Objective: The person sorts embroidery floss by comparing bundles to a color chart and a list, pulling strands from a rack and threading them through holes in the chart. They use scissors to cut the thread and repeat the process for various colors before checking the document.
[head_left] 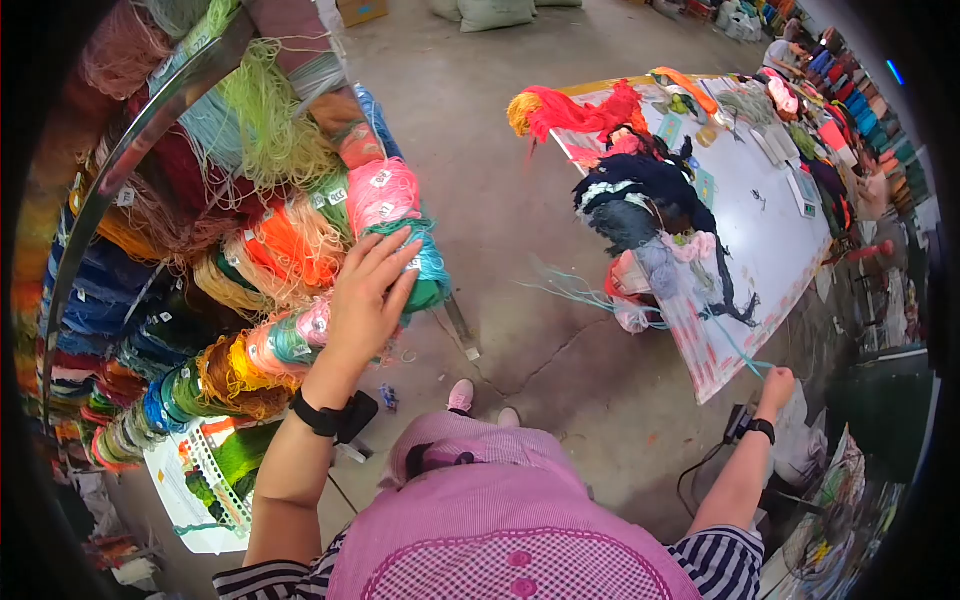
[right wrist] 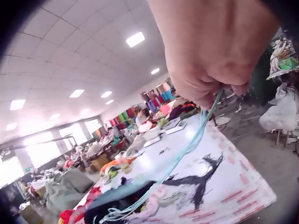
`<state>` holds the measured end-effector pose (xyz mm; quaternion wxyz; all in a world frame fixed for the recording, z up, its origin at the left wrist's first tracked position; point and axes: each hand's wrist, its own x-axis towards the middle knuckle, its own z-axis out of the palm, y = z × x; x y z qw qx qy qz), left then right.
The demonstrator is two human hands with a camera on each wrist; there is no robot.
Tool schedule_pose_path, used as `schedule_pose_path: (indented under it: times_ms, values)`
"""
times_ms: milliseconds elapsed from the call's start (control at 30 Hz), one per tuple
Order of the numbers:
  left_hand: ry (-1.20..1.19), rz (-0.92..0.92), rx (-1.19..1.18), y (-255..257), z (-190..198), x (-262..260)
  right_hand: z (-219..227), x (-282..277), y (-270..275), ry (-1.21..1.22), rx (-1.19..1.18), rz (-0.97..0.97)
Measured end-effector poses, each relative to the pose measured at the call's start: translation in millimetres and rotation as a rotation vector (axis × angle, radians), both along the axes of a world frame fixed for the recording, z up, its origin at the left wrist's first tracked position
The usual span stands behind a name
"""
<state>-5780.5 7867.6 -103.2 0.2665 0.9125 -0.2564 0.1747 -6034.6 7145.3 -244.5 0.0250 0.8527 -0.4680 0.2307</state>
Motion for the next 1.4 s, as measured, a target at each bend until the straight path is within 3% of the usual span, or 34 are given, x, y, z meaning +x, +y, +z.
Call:
schedule_pose_path:
  times_ms: [100, 133, 167, 200, 267, 300, 333, 400, 433, 500, 533, 633, 733, 900, 1067, 1167, 1333, 1400]
  values:
    - [-0.148, 0.075, 0.148, -4, 6, -5, 9, -33, -14, 0.040, 0.005, -0.105]
    - [-0.320, 0.181, 0.271, -18, 26, -19, 21, -24, 10, -0.040, 0.194, 0.073]
    - [-0.321, 0.161, 0.264, -28, 34, -28, 33, -11, 41, -0.123, 0.380, 0.246]
    - [-0.218, 0.043, 0.112, -37, 39, -38, 37, 6, 70, -0.213, 0.567, 0.443]
    - [0.025, -0.209, -0.206, -61, 32, -53, 65, 53, 174, -0.361, 0.978, 0.485]
    - [0.220, -0.332, -0.333, -74, 20, -60, 80, 68, 222, -0.415, 1.210, 0.561]
    - [0.613, -0.434, -0.263, -84, 21, -66, 94, 83, 263, -0.332, 1.330, 0.659]
    - [1.068, -0.546, -0.525, -111, 6, -81, 130, 96, 341, -0.379, 1.648, 0.828]
    - [1.063, -0.544, -0.524, -119, 9, -86, 138, 99, 362, -0.339, 1.761, 0.919]
    - [1.315, -0.462, -0.860, -128, 16, -91, 151, 103, 394, -0.336, 1.848, 0.995]
    - [1.345, -0.437, -1.142, -130, 13, -89, 152, 105, 402, -0.337, 1.846, 1.004]
    - [1.309, -0.441, -1.301, -109, 25, -80, 150, 110, 424, -0.363, 1.969, 1.114]
    - [1.277, -0.380, -1.301, -87, 31, -81, 151, 119, 440, -0.296, 1.824, 1.202]
    - [1.235, -0.330, -1.353, -67, 33, -83, 156, 130, 463, -0.268, 1.820, 1.223]
    - [0.969, -0.362, -1.016, -52, 26, -82, 161, 141, 483, -0.185, 1.767, 1.174]
    - [0.946, -0.339, -1.011, -47, 26, -83, 156, 147, 490, -0.190, 1.699, 1.234]
    - [0.977, -0.314, -1.070, -37, 21, -78, 166, 152, 500, -0.151, 1.685, 1.134]
    - [0.988, -0.309, -1.098, -34, 21, -78, 160, 156, 501, -0.129, 1.690, 1.176]
